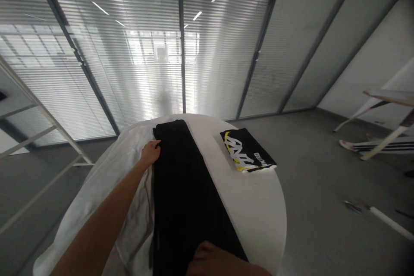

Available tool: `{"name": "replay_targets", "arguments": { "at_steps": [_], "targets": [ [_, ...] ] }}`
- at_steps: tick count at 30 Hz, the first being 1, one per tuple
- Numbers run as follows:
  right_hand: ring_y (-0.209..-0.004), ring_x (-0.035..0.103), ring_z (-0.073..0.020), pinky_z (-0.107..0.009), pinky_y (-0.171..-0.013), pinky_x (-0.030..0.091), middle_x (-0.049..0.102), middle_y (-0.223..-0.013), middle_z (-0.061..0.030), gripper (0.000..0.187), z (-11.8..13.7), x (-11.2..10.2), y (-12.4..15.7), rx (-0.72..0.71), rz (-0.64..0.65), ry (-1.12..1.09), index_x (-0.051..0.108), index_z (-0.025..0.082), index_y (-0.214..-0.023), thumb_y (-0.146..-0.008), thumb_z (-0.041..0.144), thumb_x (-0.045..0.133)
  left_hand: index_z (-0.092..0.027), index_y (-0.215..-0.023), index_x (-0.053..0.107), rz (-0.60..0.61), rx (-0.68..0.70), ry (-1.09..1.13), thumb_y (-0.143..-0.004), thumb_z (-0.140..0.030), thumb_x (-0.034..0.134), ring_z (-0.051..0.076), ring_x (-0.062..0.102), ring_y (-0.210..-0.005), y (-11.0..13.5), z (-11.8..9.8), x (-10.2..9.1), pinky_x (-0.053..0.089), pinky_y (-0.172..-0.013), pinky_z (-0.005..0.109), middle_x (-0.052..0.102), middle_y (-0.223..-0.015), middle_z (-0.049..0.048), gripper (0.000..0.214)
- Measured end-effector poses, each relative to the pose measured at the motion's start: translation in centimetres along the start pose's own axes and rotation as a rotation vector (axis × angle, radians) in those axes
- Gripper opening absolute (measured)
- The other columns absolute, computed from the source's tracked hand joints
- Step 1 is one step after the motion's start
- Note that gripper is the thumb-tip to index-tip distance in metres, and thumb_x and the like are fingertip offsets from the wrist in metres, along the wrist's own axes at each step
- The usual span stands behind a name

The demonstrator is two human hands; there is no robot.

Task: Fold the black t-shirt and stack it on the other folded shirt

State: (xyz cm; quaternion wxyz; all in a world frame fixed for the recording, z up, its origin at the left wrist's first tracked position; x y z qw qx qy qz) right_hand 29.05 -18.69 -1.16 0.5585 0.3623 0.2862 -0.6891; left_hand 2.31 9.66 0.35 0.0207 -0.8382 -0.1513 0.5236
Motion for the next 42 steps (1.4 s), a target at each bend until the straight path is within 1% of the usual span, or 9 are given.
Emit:
{"name": "replay_targets", "arguments": {
  "at_steps": [3,7,13,18,23,26,32,37,42],
  "targets": [
    [-0.098,0.062,-0.0120,-0.023,-0.090,0.043,0.070,-0.105,0.0009,0.024,0.4,-5.6,0.6,0.099,-0.106,-0.194,0.066,0.026,-0.115,-0.095,0.029,0.052,-0.020,-0.133,0.059,-0.048,0.002,-0.020,-0.089,-0.024,0.042,0.023,0.055,-0.122,0.6,0.0,0.2,0.039,-0.107,0.035,0.062,-0.131,0.0080,0.047],
    [-0.093,0.062,-0.0142,-0.027,-0.085,0.047,0.067,-0.106,-0.0026,0.027,-4.6,-13.1,1.5,0.406,-0.407,-0.228,0.065,0.024,-0.115,-0.094,0.028,0.048,-0.022,-0.135,0.058,-0.078,0.009,-0.033,-0.090,-0.028,0.042,0.024,0.055,-0.122,1.1,0.0,0.1,0.039,-0.107,0.037,0.063,-0.130,0.0056,0.048],
    [-0.115,0.056,-0.0204,-0.034,-0.103,0.041,0.061,-0.125,-0.0088,0.037,-14.1,-16.0,-1.2,0.485,-0.546,-0.088,0.059,0.019,-0.126,-0.095,0.033,0.045,-0.025,-0.135,0.057,-0.092,0.011,-0.122,-0.090,-0.028,0.043,0.030,0.055,-0.117,1.5,-0.4,-0.1,0.041,-0.101,0.046,0.064,-0.126,0.0078,0.048],
    [-0.129,0.046,-0.0224,-0.037,-0.109,0.033,0.050,-0.140,-0.0122,0.050,-18.1,-18.2,-5.8,0.542,-0.595,0.065,0.045,0.017,-0.141,-0.098,0.042,0.035,-0.023,-0.127,0.062,-0.129,0.039,-0.172,-0.088,-0.026,0.044,0.030,0.053,-0.115,1.9,-1.0,-0.4,0.041,-0.099,0.045,0.058,-0.131,0.0098,0.043],
    [-0.144,0.023,-0.0266,-0.050,-0.115,0.018,0.028,-0.157,-0.0102,0.060,-21.2,-17.9,-9.6,0.682,-0.530,0.194,0.023,0.024,-0.153,-0.100,0.052,0.023,-0.022,-0.114,0.066,-0.126,0.067,-0.212,-0.085,-0.026,0.046,0.030,0.052,-0.117,1.8,-1.2,-0.3,0.041,-0.098,0.046,0.054,-0.135,0.0089,0.036],
    [-0.147,0.014,-0.0290,-0.055,-0.115,0.008,0.022,-0.159,-0.0095,0.061,-22.4,-16.2,-10.6,0.704,-0.439,0.278,0.027,0.026,-0.153,-0.099,0.056,0.020,-0.023,-0.110,0.066,-0.108,0.077,-0.228,-0.084,-0.027,0.047,0.031,0.050,-0.119,1.6,-1.3,-0.1,0.040,-0.098,0.048,0.052,-0.139,0.0081,0.032],
    [-0.147,0.014,-0.0304,-0.056,-0.115,0.007,0.023,-0.159,-0.0093,0.061,-22.9,-15.2,-10.8,0.683,-0.417,0.346,0.034,0.028,-0.150,-0.098,0.058,0.022,-0.024,-0.116,0.063,-0.064,0.077,-0.224,-0.086,-0.028,0.046,0.031,0.048,-0.123,1.3,-1.5,-0.1,0.037,-0.100,0.049,0.050,-0.144,0.0074,0.035],
    [-0.147,0.015,-0.0299,-0.055,-0.115,0.007,0.023,-0.159,-0.0081,0.062,-23.2,-15.5,-10.9,0.709,-0.413,0.351,0.033,0.029,-0.151,-0.097,0.059,0.023,-0.031,-0.149,0.036,-0.047,0.099,-0.215,-0.093,-0.039,0.039,0.031,0.042,-0.132,1.4,-1.6,0.0,0.031,-0.105,0.050,0.048,-0.146,0.0092,0.056],
    [-0.147,0.014,-0.0302,-0.054,-0.115,0.006,0.022,-0.160,-0.0085,0.062,-23.5,-15.3,-10.9,0.731,-0.407,0.340,0.031,0.029,-0.151,-0.097,0.059,0.025,-0.035,-0.146,0.041,0.004,0.078,-0.255,-0.094,-0.047,0.036,0.034,0.037,-0.137,1.2,-1.0,0.7,0.027,-0.107,0.052,0.047,-0.147,0.0101,0.054]
  ]
}}
Point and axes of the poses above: each hand's wrist, its own y-axis away from the middle knuckle, its own x-axis out of the palm, z = x × y, the point moved 7 cm from there along -y, towards the middle knuckle
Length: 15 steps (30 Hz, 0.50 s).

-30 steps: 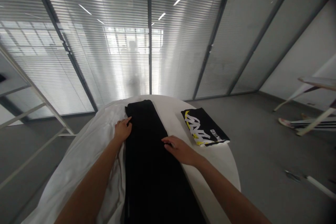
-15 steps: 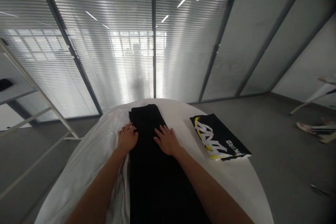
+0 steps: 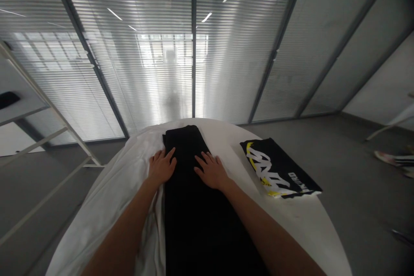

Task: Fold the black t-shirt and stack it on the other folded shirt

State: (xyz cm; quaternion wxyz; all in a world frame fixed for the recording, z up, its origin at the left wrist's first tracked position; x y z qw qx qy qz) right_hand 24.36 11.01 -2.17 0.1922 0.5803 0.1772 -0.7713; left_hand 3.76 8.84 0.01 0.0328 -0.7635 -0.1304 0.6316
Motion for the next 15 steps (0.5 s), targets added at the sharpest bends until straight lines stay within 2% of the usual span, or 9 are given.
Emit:
{"name": "replay_targets", "arguments": {
  "at_steps": [5,8,12,15],
  "targets": [
    [-0.146,0.016,-0.0304,-0.055,-0.114,0.008,0.024,-0.159,-0.0083,0.061,-0.3,-0.2,-0.1,0.005,0.023,-0.034,0.034,0.030,-0.150,-0.096,0.058,0.031,-0.034,-0.145,0.043,-0.006,0.020,0.036,-0.094,-0.046,0.038,0.032,0.038,-0.136,-0.1,0.1,0.1,0.027,-0.107,0.052,0.049,-0.145,0.0111,0.053],
    [-0.142,0.027,-0.0318,-0.055,-0.112,0.017,0.033,-0.155,-0.0072,0.058,-0.7,-1.0,-0.9,0.000,0.044,-0.068,0.043,0.032,-0.144,-0.091,0.056,0.044,-0.033,-0.142,0.048,-0.032,0.011,0.066,-0.091,-0.044,0.042,0.032,0.041,-0.134,-0.3,0.3,0.1,0.028,-0.106,0.053,0.054,-0.141,0.0113,0.052],
    [-0.124,0.049,-0.0311,-0.051,-0.103,0.033,0.056,-0.136,-0.0064,0.042,-2.0,-2.8,-3.8,0.059,0.006,-0.133,0.063,0.029,-0.125,-0.088,0.043,0.050,-0.032,-0.135,0.055,-0.059,0.000,0.132,-0.088,-0.041,0.047,0.031,0.046,-0.129,-0.6,0.6,-0.1,0.030,-0.105,0.053,0.059,-0.135,0.0082,0.048],
    [-0.117,0.055,-0.0253,-0.038,-0.101,0.038,0.063,-0.126,-0.0076,0.041,-3.0,-3.6,-7.0,0.104,-0.070,-0.238,0.064,0.021,-0.124,-0.088,0.034,0.049,-0.031,-0.130,0.059,-0.062,-0.023,0.186,-0.088,-0.038,0.047,0.030,0.049,-0.125,-0.7,0.8,-0.4,0.031,-0.105,0.052,0.062,-0.131,0.0064,0.045]
  ]
}}
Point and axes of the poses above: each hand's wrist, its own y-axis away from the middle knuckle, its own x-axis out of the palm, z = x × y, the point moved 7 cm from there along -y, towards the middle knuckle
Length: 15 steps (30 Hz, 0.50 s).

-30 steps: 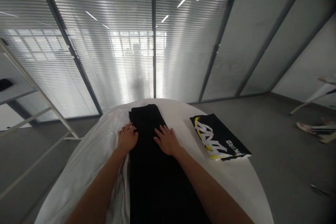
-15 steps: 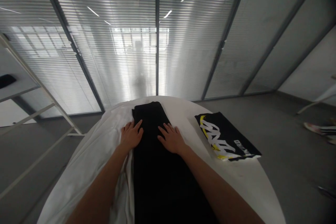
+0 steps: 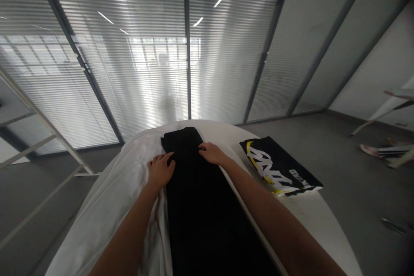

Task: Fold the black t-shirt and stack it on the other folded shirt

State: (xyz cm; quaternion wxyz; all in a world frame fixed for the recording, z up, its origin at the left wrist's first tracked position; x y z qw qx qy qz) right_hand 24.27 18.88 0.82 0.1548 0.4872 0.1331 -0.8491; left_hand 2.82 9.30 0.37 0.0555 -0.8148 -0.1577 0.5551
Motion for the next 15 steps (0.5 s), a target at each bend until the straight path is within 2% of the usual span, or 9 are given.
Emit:
{"name": "replay_targets", "arguments": {
  "at_steps": [3,7,11,15],
  "targets": [
    [-0.118,0.055,-0.0226,-0.032,-0.103,0.037,0.060,-0.130,-0.0096,0.047,-0.7,0.4,-2.5,0.041,-0.066,-0.044,0.057,0.016,-0.132,-0.088,0.030,0.049,-0.030,-0.127,0.061,-0.008,-0.016,0.027,-0.088,-0.036,0.045,0.029,0.050,-0.123,0.0,-0.1,-0.4,0.032,-0.103,0.051,0.064,-0.127,0.0059,0.042],
    [-0.121,0.053,-0.0259,-0.036,-0.106,0.035,0.059,-0.130,-0.0135,0.052,-2.1,1.3,-3.8,0.120,-0.139,-0.037,0.051,0.013,-0.137,-0.087,0.025,0.049,-0.030,-0.125,0.062,-0.023,-0.010,0.028,-0.088,-0.033,0.045,0.029,0.051,-0.120,0.2,-0.4,-0.5,0.033,-0.102,0.051,0.065,-0.123,0.0057,0.041],
    [-0.114,0.058,-0.0282,-0.038,-0.098,0.041,0.063,-0.123,-0.0127,0.047,-3.3,1.4,-4.0,0.189,-0.197,-0.090,0.055,0.018,-0.132,-0.087,0.028,0.048,-0.029,-0.124,0.062,-0.050,-0.008,0.016,-0.088,-0.032,0.046,0.029,0.052,-0.118,0.3,-0.6,-0.6,0.033,-0.101,0.051,0.066,-0.121,0.0060,0.040],
    [-0.108,0.061,-0.0278,-0.040,-0.094,0.044,0.067,-0.117,-0.0082,0.038,-3.9,1.3,-4.1,0.191,-0.223,-0.220,0.064,0.023,-0.120,-0.084,0.026,0.051,-0.028,-0.126,0.061,-0.048,-0.009,0.017,-0.088,-0.032,0.046,0.030,0.052,-0.119,0.4,-0.6,-0.5,0.032,-0.102,0.051,0.065,-0.123,0.0067,0.041]
  ]
}}
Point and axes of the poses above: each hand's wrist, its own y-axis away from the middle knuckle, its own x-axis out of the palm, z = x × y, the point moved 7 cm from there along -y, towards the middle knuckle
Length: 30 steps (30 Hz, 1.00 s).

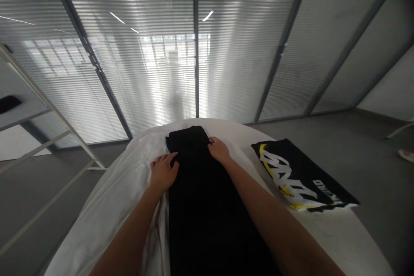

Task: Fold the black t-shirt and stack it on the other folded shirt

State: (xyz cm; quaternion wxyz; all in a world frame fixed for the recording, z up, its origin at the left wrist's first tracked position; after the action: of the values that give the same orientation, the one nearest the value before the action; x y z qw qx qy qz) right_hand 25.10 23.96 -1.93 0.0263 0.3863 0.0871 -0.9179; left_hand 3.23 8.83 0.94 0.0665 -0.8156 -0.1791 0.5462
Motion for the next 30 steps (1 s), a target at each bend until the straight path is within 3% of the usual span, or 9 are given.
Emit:
{"name": "replay_targets", "arguments": {
  "at_steps": [7,11,15,19,23,27,30],
  "targets": [
    [-0.088,0.066,-0.0181,-0.030,-0.083,0.049,0.071,-0.094,-0.0050,0.029,-0.3,0.6,-0.6,0.000,-0.013,-0.410,0.069,0.018,-0.093,-0.069,0.010,0.055,-0.024,-0.144,0.044,0.002,-0.054,0.069,-0.095,-0.036,0.035,0.030,0.050,-0.125,-0.4,1.1,0.5,0.029,-0.106,0.052,0.061,-0.133,0.0097,0.051],
    [-0.078,0.065,-0.0162,-0.028,-0.075,0.049,0.070,-0.086,-0.0037,0.026,-0.3,0.5,-0.6,0.020,-0.033,-0.480,0.068,0.018,-0.091,-0.070,0.013,0.055,-0.023,-0.141,0.047,0.019,-0.133,0.123,-0.094,-0.036,0.035,0.030,0.053,-0.122,-0.8,1.7,0.4,0.032,-0.105,0.050,0.066,-0.124,0.0097,0.051],
    [-0.080,0.063,-0.0155,-0.028,-0.079,0.048,0.069,-0.087,-0.0029,0.022,-0.1,0.1,-0.5,0.026,-0.061,-0.557,0.067,0.018,-0.088,-0.070,0.013,0.054,-0.023,-0.136,0.053,0.034,-0.190,0.206,-0.092,-0.034,0.037,0.027,0.056,-0.121,-0.9,2.1,0.2,0.036,-0.104,0.043,0.067,-0.121,0.0077,0.048],
    [-0.084,0.063,-0.0156,-0.029,-0.081,0.049,0.068,-0.092,-0.0039,0.021,0.0,0.3,-0.3,0.067,-0.049,-0.659,0.063,0.018,-0.093,-0.073,0.019,0.059,-0.023,-0.131,0.055,0.046,-0.240,0.289,-0.089,-0.032,0.042,0.024,0.061,-0.113,-1.2,2.8,0.3,0.043,-0.096,0.036,0.070,-0.117,0.0056,0.045],
    [-0.085,0.064,-0.0166,-0.030,-0.078,0.051,0.068,-0.100,-0.0071,0.030,-0.1,0.7,0.0,0.141,-0.016,-0.722,0.060,0.017,-0.100,-0.070,0.016,0.061,-0.017,-0.128,0.056,0.043,-0.385,0.284,-0.085,-0.030,0.046,0.023,0.068,-0.096,-2.7,4.1,0.0,0.048,-0.083,0.031,0.073,-0.106,0.0092,0.046],
    [-0.083,0.067,-0.0168,-0.028,-0.073,0.053,0.068,-0.108,-0.0095,0.045,-0.2,1.0,0.3,0.209,0.029,-0.757,0.056,0.016,-0.112,-0.067,0.010,0.058,-0.015,-0.119,0.062,0.012,-0.418,0.230,-0.086,-0.034,0.044,0.027,0.065,-0.107,-5.0,3.8,-0.5,0.046,-0.088,0.034,0.071,-0.113,0.0138,0.042],
    [-0.080,0.067,-0.0184,-0.029,-0.071,0.054,0.070,-0.102,-0.0093,0.055,-0.3,1.2,0.3,0.245,0.077,-0.746,0.055,0.014,-0.119,-0.065,0.009,0.059,-0.013,-0.103,0.068,0.057,-0.431,0.202,-0.085,-0.042,0.045,0.033,0.064,-0.109,-6.4,3.5,0.4,0.045,-0.090,0.039,0.071,-0.109,0.0191,0.041]
  ]
}}
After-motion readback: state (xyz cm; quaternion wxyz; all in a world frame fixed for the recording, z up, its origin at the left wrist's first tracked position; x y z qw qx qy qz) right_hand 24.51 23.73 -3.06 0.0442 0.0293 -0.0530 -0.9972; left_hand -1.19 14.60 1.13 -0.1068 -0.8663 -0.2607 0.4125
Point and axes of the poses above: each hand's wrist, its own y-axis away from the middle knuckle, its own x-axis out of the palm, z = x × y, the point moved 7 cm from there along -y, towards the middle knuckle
